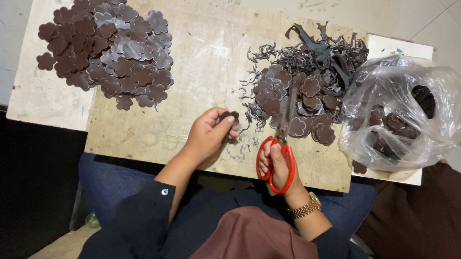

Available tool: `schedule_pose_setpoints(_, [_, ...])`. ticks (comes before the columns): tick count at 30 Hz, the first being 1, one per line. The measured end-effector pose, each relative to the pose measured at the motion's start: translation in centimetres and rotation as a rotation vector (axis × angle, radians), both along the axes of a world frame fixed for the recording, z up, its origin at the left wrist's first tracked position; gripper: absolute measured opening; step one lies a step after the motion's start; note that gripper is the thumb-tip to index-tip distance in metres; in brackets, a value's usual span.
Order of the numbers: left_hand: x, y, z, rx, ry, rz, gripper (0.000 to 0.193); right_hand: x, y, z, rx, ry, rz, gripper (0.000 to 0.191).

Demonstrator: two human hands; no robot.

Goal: The person uses red-handled scissors to trim the edges of small dark brown flower-shaped pieces of material. They hold each piece in the left hand and cut with the right, placing finished pieces into a pile on the left and discarding trimmings to the right.

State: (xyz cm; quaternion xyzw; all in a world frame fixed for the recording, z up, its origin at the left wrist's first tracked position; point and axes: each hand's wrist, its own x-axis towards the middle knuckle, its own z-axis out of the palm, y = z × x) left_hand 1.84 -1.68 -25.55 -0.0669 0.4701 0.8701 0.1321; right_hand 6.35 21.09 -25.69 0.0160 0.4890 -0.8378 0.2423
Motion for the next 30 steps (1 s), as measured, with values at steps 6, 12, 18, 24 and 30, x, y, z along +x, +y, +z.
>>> schedule_pose_setpoints(6, [0.4, 1.0, -0.1, -0.203, 0.107, 0.086, 0.011, -0.6, -0.9, -0.8, 0.273, 0.319, -0.069, 0.031])
schedule_pose_setpoints(12, [0.4, 1.6, 1.3, -0.789, 0.452, 0.141, 0.012, -1.8, -1.7, -0.4, 0.338, 0.256, -0.072, 0.024])
schedule_pose_setpoints(18, [-0.5, 2.2, 2.1, -0.843, 0.449, 0.196, 0.013, -3.9, -2.5, -0.5, 0.432, 0.329, -0.100, 0.023])
schedule_pose_setpoints(24, [-1.8, 2.8, 2.7, -0.882, 0.518, 0.238, 0.013, -5.3, -3.7, 0.1, 0.458, 0.285, -0.117, 0.018])
schedule_pose_setpoints(30, [-3.1, 3.1, 3.5, -0.955, 0.494, 0.288, 0.014, -7.0, -4.9, 1.3, 0.542, 0.359, -0.125, 0.018])
